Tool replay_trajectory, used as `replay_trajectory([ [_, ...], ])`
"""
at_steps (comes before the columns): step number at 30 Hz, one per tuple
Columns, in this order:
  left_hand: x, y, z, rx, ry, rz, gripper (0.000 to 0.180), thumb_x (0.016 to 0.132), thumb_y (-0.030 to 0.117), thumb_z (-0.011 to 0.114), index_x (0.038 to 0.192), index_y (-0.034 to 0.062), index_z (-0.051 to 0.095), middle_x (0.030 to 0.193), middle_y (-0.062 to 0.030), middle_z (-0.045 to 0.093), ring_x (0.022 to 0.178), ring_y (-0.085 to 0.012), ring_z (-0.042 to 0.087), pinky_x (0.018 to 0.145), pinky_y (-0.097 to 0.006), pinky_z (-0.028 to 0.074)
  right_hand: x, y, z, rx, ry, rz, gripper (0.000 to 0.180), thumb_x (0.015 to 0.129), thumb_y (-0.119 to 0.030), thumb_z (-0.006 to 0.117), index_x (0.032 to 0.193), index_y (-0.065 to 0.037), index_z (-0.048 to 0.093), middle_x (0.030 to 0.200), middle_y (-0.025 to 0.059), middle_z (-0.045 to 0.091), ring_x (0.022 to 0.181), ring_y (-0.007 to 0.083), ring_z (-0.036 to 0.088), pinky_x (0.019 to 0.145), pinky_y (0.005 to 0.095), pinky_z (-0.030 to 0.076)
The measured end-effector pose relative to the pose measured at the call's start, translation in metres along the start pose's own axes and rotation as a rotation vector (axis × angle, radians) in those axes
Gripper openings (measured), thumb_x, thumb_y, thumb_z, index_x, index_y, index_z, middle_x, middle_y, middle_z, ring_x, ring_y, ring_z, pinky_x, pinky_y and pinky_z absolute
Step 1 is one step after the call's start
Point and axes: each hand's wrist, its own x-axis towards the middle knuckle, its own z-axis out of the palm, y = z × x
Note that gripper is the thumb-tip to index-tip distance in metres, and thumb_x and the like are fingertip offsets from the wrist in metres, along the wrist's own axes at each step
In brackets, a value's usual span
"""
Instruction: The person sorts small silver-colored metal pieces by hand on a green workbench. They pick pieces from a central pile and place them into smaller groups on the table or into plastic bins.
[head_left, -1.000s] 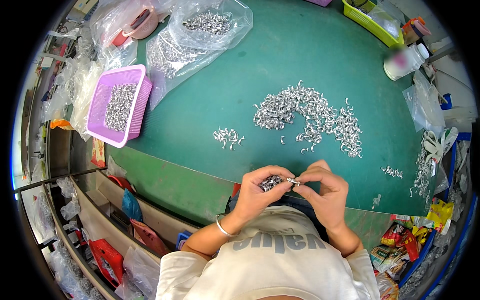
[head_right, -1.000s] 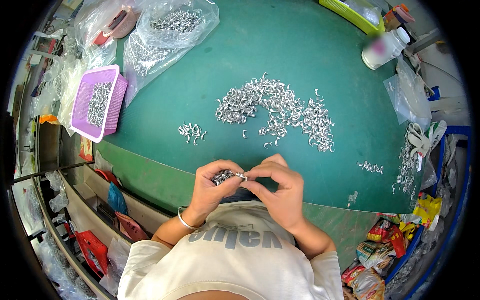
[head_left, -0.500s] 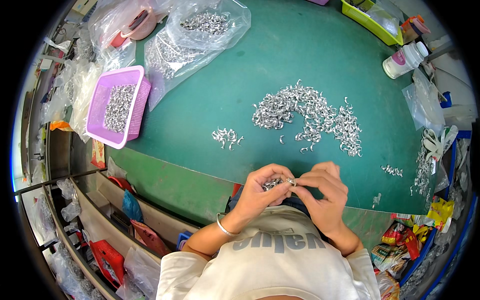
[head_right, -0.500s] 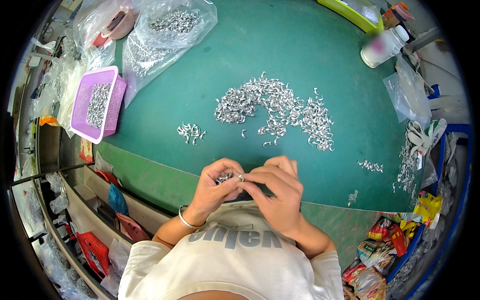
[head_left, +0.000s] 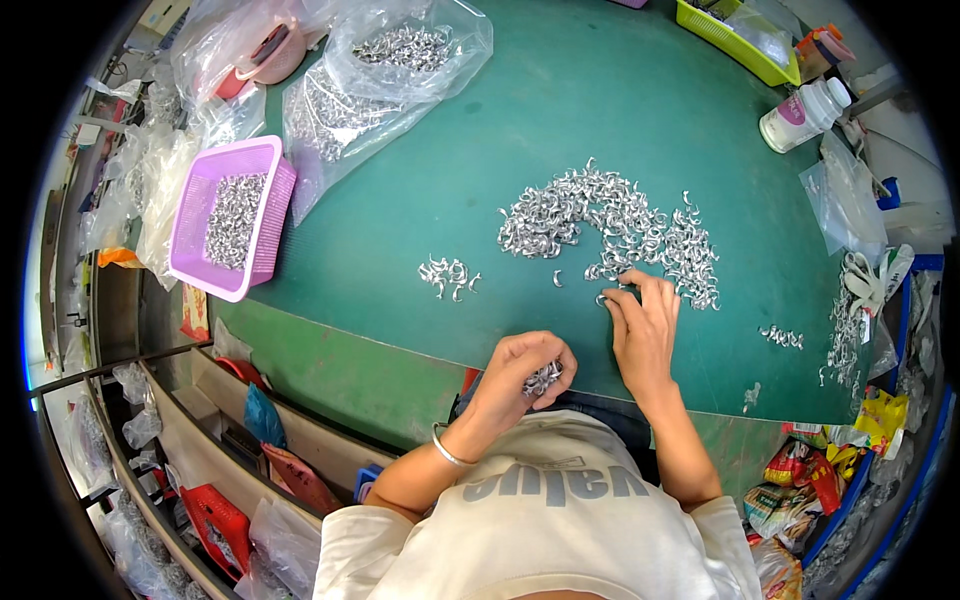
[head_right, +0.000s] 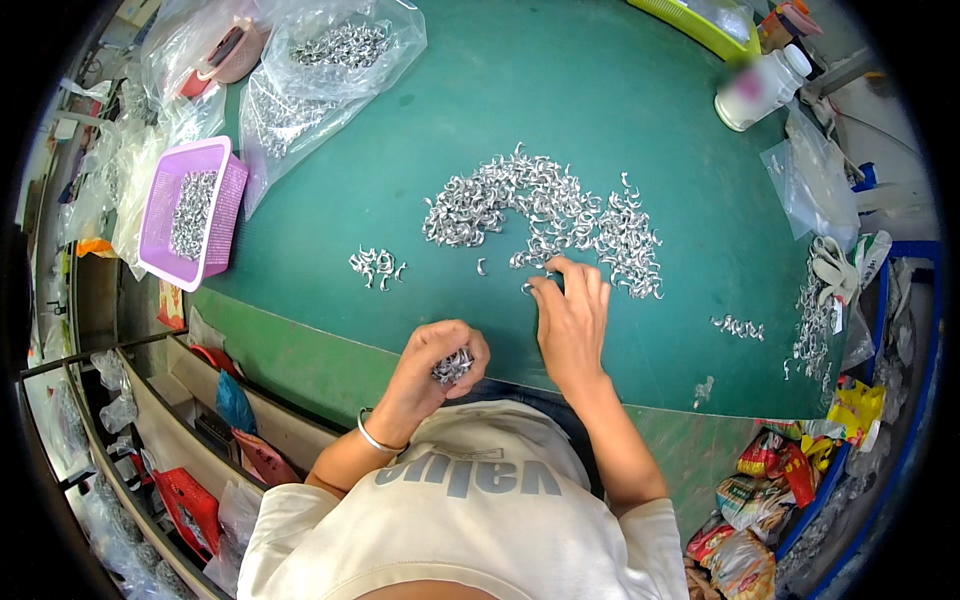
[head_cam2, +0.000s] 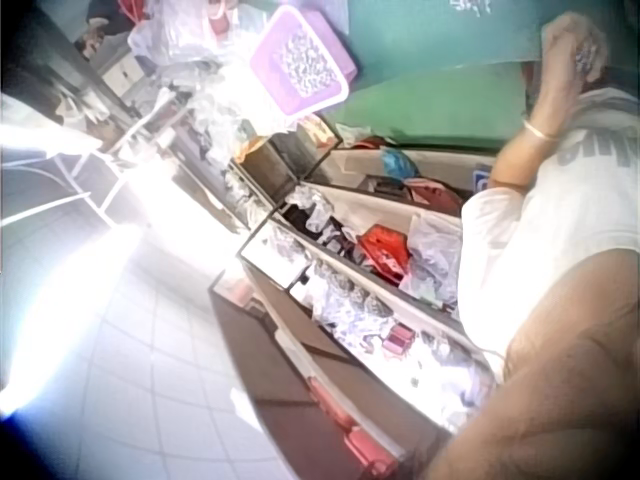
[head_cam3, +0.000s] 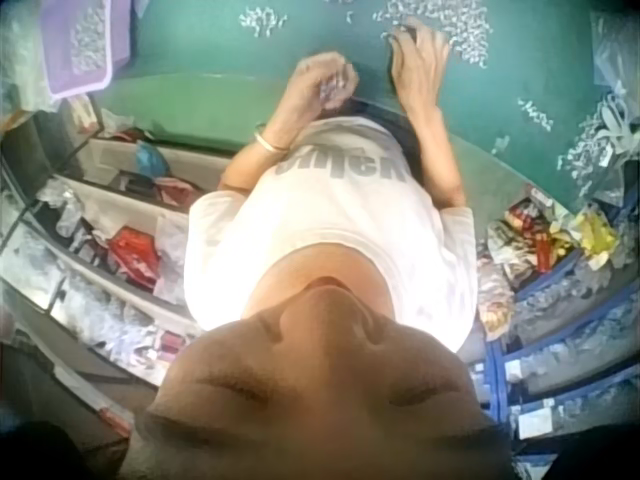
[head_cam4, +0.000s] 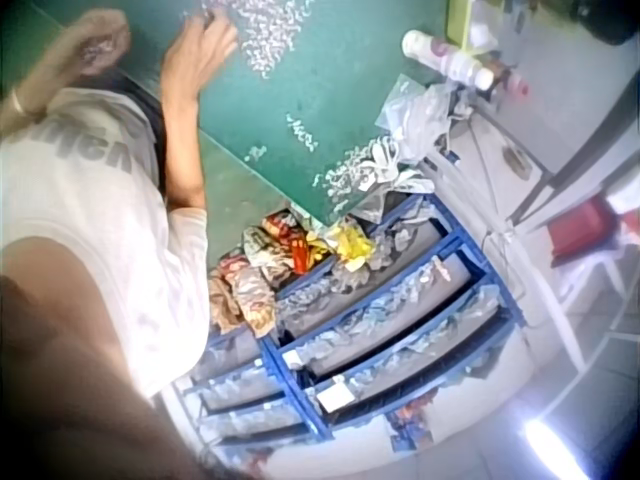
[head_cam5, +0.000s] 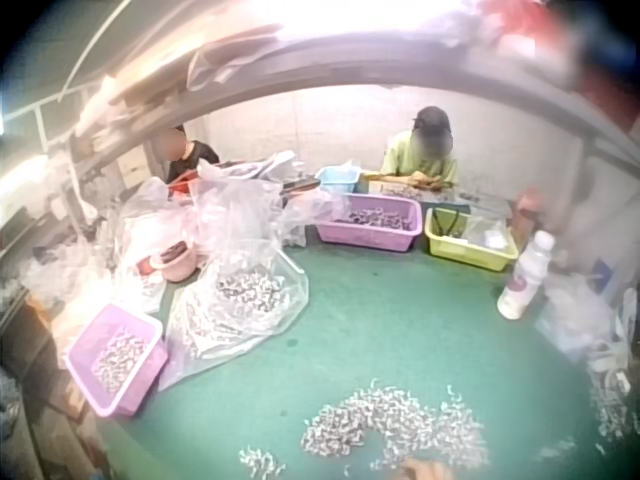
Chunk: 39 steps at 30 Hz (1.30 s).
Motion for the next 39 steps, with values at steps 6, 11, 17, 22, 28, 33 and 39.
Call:
replay_trajectory([
  [6, 0.002, -0.005, 0.000, 0.158, 0.128, 0.084, 0.012, 0.084, 0.008, 0.054, 0.087, -0.0013, 0.060, 0.064, -0.0039, 0.053, 0.048, -0.0062, 0.041, 0.039, -0.017, 0.027, -0.003, -0.015, -0.016, 0.557, -0.011, 0.267, 0.010, 0.072, 0.002, 0.063, 0.081, -0.002, 0.062, 0.080, 0.0071, 0.061, 0.075, 0.0187, 0.055, 0.063, 0.0274, 0.039],
  [11, 0.003, -0.002, 0.008, 0.702, 0.130, 0.458, 0.018, 0.073, -0.002, 0.065, 0.091, -0.0006, 0.063, 0.070, -0.0027, 0.057, 0.058, -0.0077, 0.049, 0.051, -0.020, 0.038, -0.006, -0.030, -0.036, 0.848, -0.200, 0.411, 0.012, 0.073, 0.003, 0.062, 0.084, -0.001, 0.063, 0.076, 0.0053, 0.063, 0.071, 0.0117, 0.055, 0.060, 0.0237, 0.040],
  [17, 0.000, 0.003, 0.010, 0.792, 0.130, 0.588, 0.015, 0.070, -0.003, 0.067, 0.084, -0.0015, 0.064, 0.072, -0.0061, 0.060, 0.061, -0.0105, 0.051, 0.056, -0.023, 0.041, -0.007, -0.035, -0.041, 1.127, -0.238, 0.520, 0.010, 0.076, 0.003, 0.062, 0.086, 0.001, 0.063, 0.077, 0.0039, 0.060, 0.070, 0.0097, 0.048, 0.062, 0.0221, 0.039],
  [22, -0.005, 0.004, 0.008, 0.725, 0.145, 0.515, 0.013, 0.070, -0.003, 0.067, 0.082, -0.0018, 0.064, 0.073, -0.0078, 0.062, 0.063, -0.0118, 0.054, 0.057, -0.023, 0.042, -0.007, -0.038, -0.042, 1.136, -0.263, 0.514, 0.009, 0.077, 0.002, 0.062, 0.085, 0.001, 0.063, 0.077, 0.0030, 0.058, 0.070, 0.0089, 0.046, 0.062, 0.0212, 0.038],
  [28, -0.007, 0.006, 0.008, 0.700, 0.110, 0.528, 0.010, 0.069, -0.002, 0.068, 0.079, -0.0018, 0.064, 0.073, -0.0088, 0.063, 0.064, -0.0129, 0.056, 0.057, -0.023, 0.043, -0.008, -0.042, -0.043, 1.085, -0.248, 0.497, 0.006, 0.077, 0.001, 0.062, 0.083, 0.000, 0.063, 0.076, 0.0030, 0.058, 0.069, 0.0089, 0.045, 0.062, 0.0211, 0.038],
  [33, -0.008, 0.007, 0.007, 0.663, 0.106, 0.508, 0.008, 0.070, -0.002, 0.066, 0.078, -0.0021, 0.064, 0.073, -0.0086, 0.063, 0.065, -0.0126, 0.056, 0.058, -0.023, 0.043, -0.008, -0.044, -0.043, 1.124, -0.244, 0.492, 0.006, 0.077, 0.001, 0.062, 0.083, 0.000, 0.063, 0.077, 0.0031, 0.058, 0.069, 0.0090, 0.045, 0.062, 0.0212, 0.038],
  [39, -0.009, 0.006, 0.006, 0.482, 0.113, 0.334, 0.004, 0.072, -0.003, 0.064, 0.077, -0.0026, 0.063, 0.073, -0.0069, 0.062, 0.066, -0.0098, 0.054, 0.059, -0.022, 0.043, -0.009, -0.045, -0.042, 1.154, -0.236, 0.502, 0.007, 0.076, 0.001, 0.063, 0.082, 0.000, 0.063, 0.077, 0.0037, 0.059, 0.069, 0.0100, 0.046, 0.062, 0.0222, 0.039],
])
